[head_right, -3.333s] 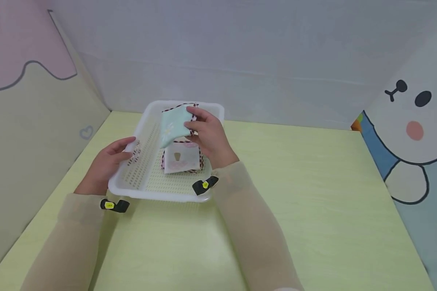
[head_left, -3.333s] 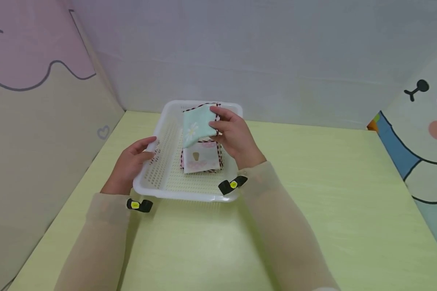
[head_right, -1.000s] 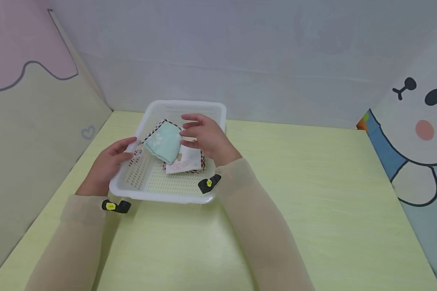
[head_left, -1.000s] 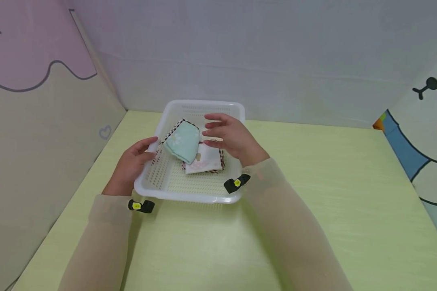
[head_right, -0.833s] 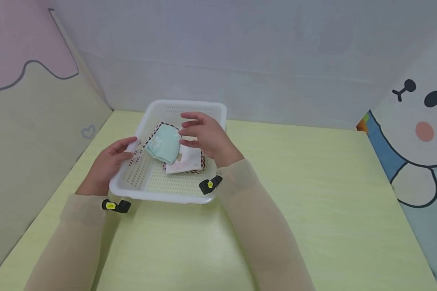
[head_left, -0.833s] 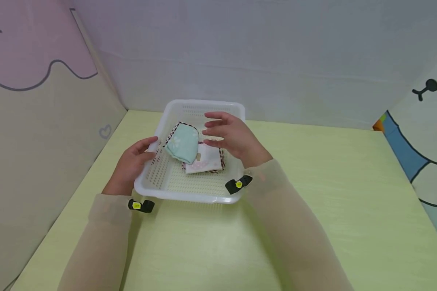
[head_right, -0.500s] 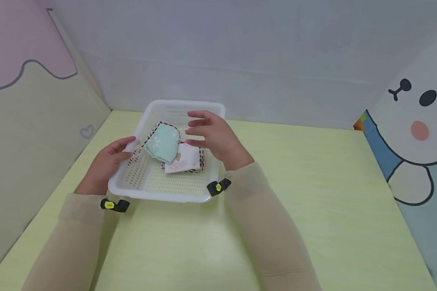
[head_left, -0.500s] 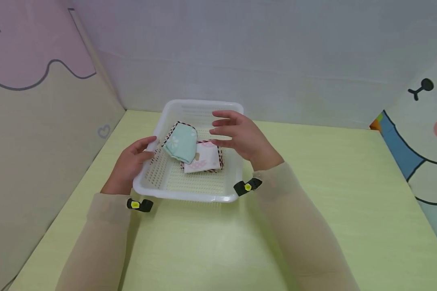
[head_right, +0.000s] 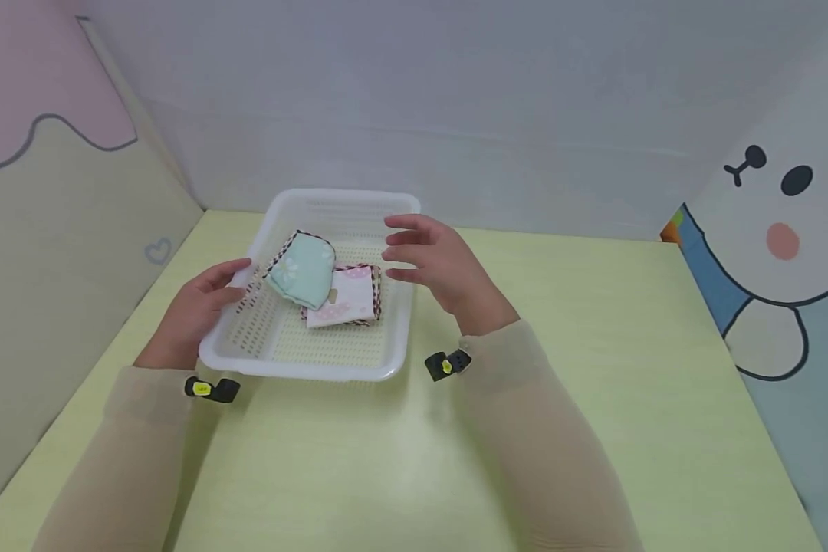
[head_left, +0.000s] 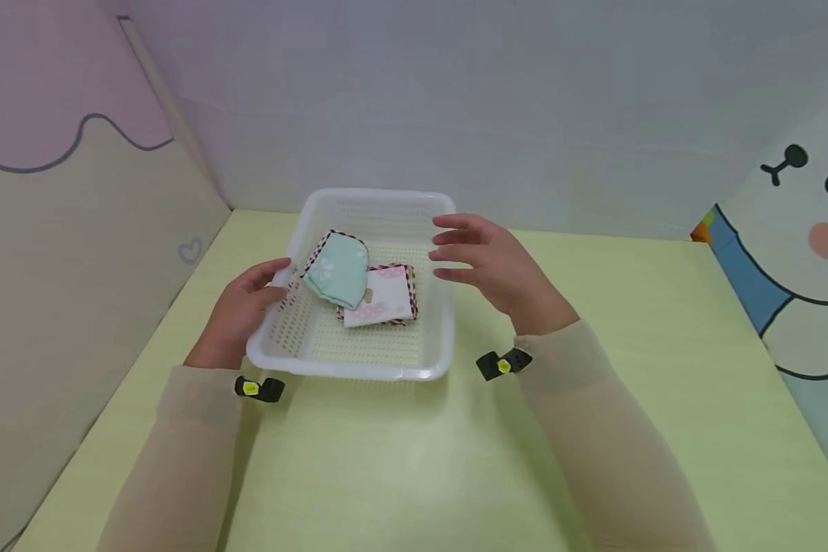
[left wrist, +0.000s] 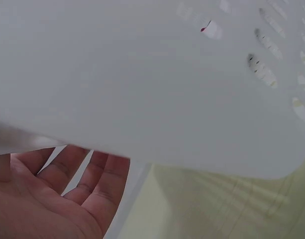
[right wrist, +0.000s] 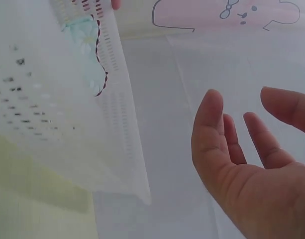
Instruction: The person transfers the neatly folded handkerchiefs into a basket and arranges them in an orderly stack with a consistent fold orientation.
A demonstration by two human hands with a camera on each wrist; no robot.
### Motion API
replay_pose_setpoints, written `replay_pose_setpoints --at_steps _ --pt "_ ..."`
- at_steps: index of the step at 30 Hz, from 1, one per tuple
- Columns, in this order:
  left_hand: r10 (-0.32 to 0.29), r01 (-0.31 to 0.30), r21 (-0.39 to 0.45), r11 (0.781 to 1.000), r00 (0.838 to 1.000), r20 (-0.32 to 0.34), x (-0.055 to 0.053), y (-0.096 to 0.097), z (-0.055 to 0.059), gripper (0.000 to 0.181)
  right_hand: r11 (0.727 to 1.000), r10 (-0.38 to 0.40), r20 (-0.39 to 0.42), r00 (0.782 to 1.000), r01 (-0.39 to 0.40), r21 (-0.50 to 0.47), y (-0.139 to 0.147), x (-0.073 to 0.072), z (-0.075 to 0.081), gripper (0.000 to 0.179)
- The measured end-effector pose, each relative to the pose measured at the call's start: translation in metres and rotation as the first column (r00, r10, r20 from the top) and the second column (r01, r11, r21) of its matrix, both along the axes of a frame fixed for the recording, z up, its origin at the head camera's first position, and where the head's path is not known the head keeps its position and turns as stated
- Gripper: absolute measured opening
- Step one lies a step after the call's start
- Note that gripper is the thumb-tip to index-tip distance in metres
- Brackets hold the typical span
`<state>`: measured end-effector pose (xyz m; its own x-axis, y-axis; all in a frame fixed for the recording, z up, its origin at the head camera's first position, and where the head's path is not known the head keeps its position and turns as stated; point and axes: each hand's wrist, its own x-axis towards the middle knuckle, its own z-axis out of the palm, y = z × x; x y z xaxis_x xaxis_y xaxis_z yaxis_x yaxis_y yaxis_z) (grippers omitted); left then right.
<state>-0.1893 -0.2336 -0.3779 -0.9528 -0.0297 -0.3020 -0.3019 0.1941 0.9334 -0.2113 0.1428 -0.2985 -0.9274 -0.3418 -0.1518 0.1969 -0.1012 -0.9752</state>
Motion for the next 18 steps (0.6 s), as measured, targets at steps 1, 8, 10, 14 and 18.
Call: replay_pose_setpoints --at_steps 1,8,10,14,18 --pt "-0.001 0.001 -0.001 1.000 1.000 0.000 0.000 -0.001 0.000 0.049 1.000 0.004 -0.007 1.000 -0.004 0.015 0.003 0.001 0.000 0.043" --pt "-0.087 0.086 -0.045 0.995 0.996 -0.027 -0.006 -0.004 0.003 0.049 0.988 0.016 -0.045 0.999 -0.009 0.152 0.032 0.005 -0.003 0.044" --pt "-0.138 0.134 -0.085 0.987 0.990 -0.037 -0.008 -0.005 0.006 0.050 0.979 0.023 -0.056 0.998 -0.011 0.205 0.041 0.005 -0.003 0.045" --pt "-0.246 0.233 -0.231 0.945 0.969 -0.032 -0.013 -0.011 0.018 0.053 0.934 0.057 -0.084 0.995 -0.023 0.355 0.057 0.007 -0.001 0.046" --pt "-0.317 0.287 -0.409 0.866 0.949 -0.005 -0.020 -0.019 0.041 0.056 0.853 0.100 -0.116 0.988 -0.025 0.522 0.071 0.008 0.005 0.048"
